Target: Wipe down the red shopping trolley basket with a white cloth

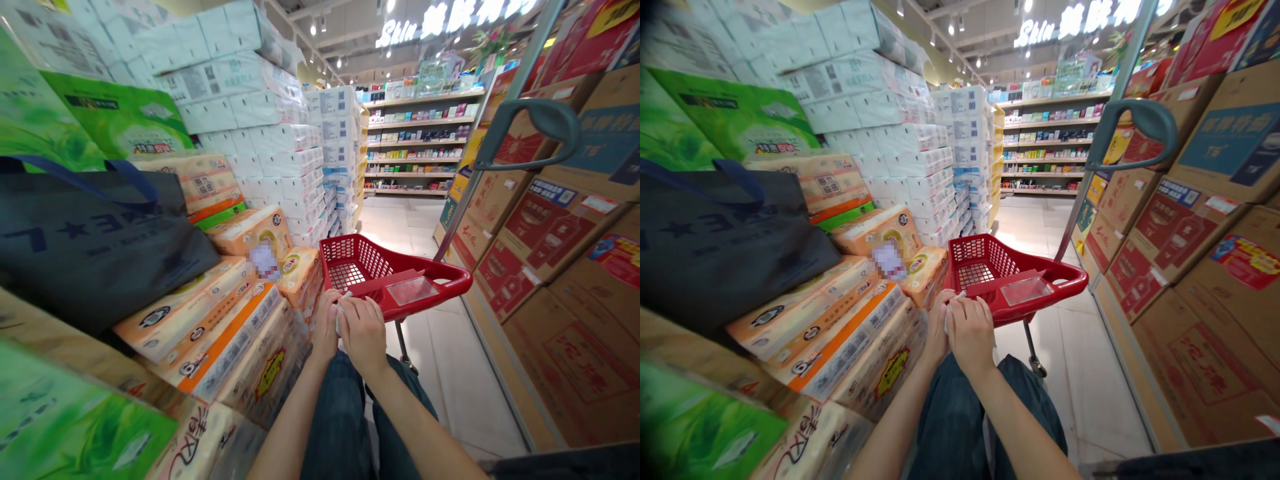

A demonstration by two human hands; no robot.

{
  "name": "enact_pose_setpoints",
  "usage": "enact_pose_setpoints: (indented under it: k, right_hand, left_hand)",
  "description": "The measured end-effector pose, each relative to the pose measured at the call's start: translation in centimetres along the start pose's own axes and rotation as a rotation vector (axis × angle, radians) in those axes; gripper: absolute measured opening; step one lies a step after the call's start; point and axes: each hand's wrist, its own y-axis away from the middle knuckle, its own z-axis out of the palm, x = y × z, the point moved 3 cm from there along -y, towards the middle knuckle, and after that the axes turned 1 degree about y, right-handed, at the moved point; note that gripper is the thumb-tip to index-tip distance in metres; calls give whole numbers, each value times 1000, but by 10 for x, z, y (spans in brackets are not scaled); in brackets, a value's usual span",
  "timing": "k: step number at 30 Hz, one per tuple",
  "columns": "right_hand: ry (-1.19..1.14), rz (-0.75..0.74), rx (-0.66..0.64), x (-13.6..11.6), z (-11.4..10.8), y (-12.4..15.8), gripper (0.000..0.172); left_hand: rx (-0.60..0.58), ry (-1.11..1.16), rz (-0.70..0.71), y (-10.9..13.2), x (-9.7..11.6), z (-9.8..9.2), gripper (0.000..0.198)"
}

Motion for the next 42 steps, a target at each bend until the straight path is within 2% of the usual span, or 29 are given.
enact_pose_setpoints:
  k: [3, 6, 9, 11, 15, 21, 24, 26, 30, 33, 37, 42]
  right_hand:
    - [23, -112, -19, 10, -6, 3, 25]
    - [52, -249, -8, 46, -22, 8, 26]
    - [68, -283, 20, 79, -35, 11, 25]
    - [36, -261, 40, 88, -36, 12, 25]
    - [-19, -130, 105, 80, -27, 13, 23]
    - [-48, 6, 94, 27, -8, 13, 22]
    - [-32, -2, 54, 8, -4, 14, 27]
    - [-16, -79, 31, 13, -7, 15, 29]
    - [37, -160, 37, 58, -27, 11, 23]
    - [-5, -197, 21, 81, -35, 8, 22]
    - [-53, -130, 71, 78, -30, 10, 24]
    - [-43, 1, 129, 57, -21, 15, 23]
  left_hand:
    - [-43, 0, 24, 1, -2, -6, 39]
    - [-62, -16, 74, -1, -2, -7, 37]
    - [-30, -17, 79, -2, -2, -5, 35]
    - [-15, -22, 99, 1, 0, -4, 33]
    - [-64, -88, 219, 9, 8, -3, 29]
    - [-27, -189, 232, 22, 7, -2, 37]
    - [3, -226, 223, 26, 4, -2, 41]
    - [-12, -251, 233, 27, 3, -4, 42]
    - [-72, -290, 254, 24, 2, -7, 42]
    - [-57, -279, 257, 23, 5, -6, 41]
    - [-48, -285, 265, 24, 13, -3, 38]
    - [-113, -305, 249, 28, 25, -3, 43]
